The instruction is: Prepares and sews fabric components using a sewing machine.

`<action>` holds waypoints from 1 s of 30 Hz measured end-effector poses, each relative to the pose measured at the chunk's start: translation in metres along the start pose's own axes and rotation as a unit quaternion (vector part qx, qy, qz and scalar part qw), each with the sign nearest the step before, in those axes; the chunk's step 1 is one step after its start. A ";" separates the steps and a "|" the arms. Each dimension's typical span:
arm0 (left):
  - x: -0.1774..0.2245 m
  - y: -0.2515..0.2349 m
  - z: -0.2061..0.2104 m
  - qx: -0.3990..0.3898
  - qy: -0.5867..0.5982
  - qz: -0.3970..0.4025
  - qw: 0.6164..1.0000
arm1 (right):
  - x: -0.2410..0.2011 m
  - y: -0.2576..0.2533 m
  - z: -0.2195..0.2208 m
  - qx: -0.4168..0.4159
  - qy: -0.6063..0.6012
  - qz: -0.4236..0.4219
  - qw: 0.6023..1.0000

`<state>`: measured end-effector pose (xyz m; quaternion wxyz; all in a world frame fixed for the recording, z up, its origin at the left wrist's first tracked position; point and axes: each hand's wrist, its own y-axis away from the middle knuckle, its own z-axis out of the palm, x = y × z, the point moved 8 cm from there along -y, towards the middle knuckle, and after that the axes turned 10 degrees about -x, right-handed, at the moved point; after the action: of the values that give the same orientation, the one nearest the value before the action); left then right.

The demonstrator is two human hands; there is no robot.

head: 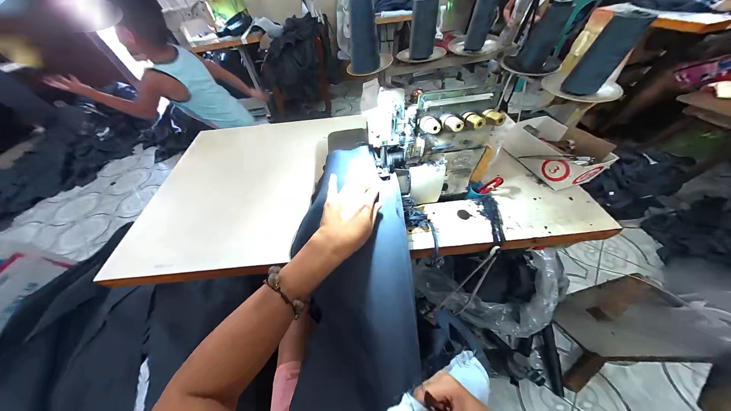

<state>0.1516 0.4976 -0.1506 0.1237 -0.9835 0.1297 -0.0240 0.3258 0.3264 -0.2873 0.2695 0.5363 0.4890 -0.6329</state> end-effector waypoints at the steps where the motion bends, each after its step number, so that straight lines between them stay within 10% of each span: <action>1: -0.002 -0.002 0.003 -0.011 -0.004 -0.008 1.000 | 0.006 -0.003 -0.008 0.011 -0.011 0.008 1.000; 7: -0.031 -0.054 0.011 -0.175 0.007 -0.052 0.983 | 0.035 -0.033 -0.051 0.121 -0.108 0.117 0.980; 20: -0.117 -0.172 0.049 -0.234 0.033 -0.127 0.963 | 0.032 -0.135 -0.143 0.232 -0.056 0.122 0.964; 25: -0.146 -0.195 0.057 -0.139 0.095 -0.155 0.973 | 0.027 -0.164 -0.172 0.277 -0.012 0.134 0.951; 30: -0.163 -0.160 -0.004 0.217 0.341 -0.083 0.911 | 0.030 -0.180 -0.180 0.277 -0.036 0.137 0.950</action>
<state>0.0342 0.6890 -0.1090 0.2794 -0.8717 0.0730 -0.3959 0.2366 0.5631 -0.2468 0.2122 0.6284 0.2062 -0.7194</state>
